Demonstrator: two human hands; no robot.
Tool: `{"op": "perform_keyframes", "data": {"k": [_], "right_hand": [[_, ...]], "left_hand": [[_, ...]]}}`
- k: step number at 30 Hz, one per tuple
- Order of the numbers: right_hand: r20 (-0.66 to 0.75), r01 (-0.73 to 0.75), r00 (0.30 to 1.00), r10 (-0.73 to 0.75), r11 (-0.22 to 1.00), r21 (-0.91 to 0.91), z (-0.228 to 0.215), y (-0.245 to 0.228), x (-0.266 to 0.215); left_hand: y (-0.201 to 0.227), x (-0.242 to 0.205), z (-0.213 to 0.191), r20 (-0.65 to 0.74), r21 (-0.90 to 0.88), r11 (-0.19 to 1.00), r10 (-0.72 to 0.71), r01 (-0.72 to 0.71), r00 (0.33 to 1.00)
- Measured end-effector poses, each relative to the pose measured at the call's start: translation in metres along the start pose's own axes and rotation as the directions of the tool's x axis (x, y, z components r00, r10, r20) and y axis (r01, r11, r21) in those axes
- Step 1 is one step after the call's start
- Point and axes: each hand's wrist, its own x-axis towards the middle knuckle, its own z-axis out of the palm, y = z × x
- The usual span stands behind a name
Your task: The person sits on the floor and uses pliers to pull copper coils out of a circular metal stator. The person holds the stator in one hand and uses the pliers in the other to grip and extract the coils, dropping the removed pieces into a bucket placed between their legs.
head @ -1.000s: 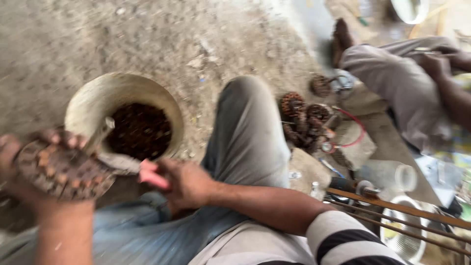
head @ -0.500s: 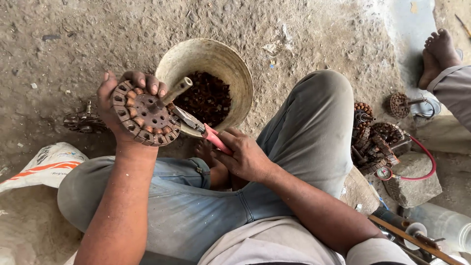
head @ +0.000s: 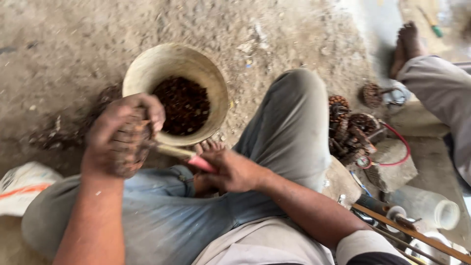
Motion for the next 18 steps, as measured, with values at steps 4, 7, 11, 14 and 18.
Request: {"op": "perform_keyframes", "data": {"k": [4, 7, 11, 14, 18], "right_hand": [[0.221, -0.383, 0.923, 0.314, 0.781, 0.493, 0.013, -0.002, -0.002], [0.212, -0.421, 0.907, 0.364, 0.791, 0.444, 0.016, -0.002, -0.003], [-0.192, 0.035, 0.980, -0.042, 0.999, -0.041, 0.022, 0.001, -0.004], [-0.242, 0.068, 0.970, -0.031, 0.987, 0.148, 0.026, 0.007, -0.001], [-0.247, -0.050, 0.958, 0.145, 0.933, 0.357, 0.030, 0.013, -0.003]], "left_hand": [[-0.005, 0.005, -0.017, 0.078, -0.542, 0.840, 0.043, 0.006, 0.996], [-0.005, 0.006, -0.016, -0.021, -0.618, 0.783, 0.076, -0.073, 0.997], [-0.005, 0.012, -0.006, -0.261, -0.429, 0.882, 0.084, -0.194, 0.962], [-0.015, 0.006, 0.001, -0.286, -0.259, 0.922, 0.211, -0.288, 0.935], [-0.036, 0.009, 0.009, -0.376, -0.236, 0.912, 0.231, -0.334, 0.897]]}}
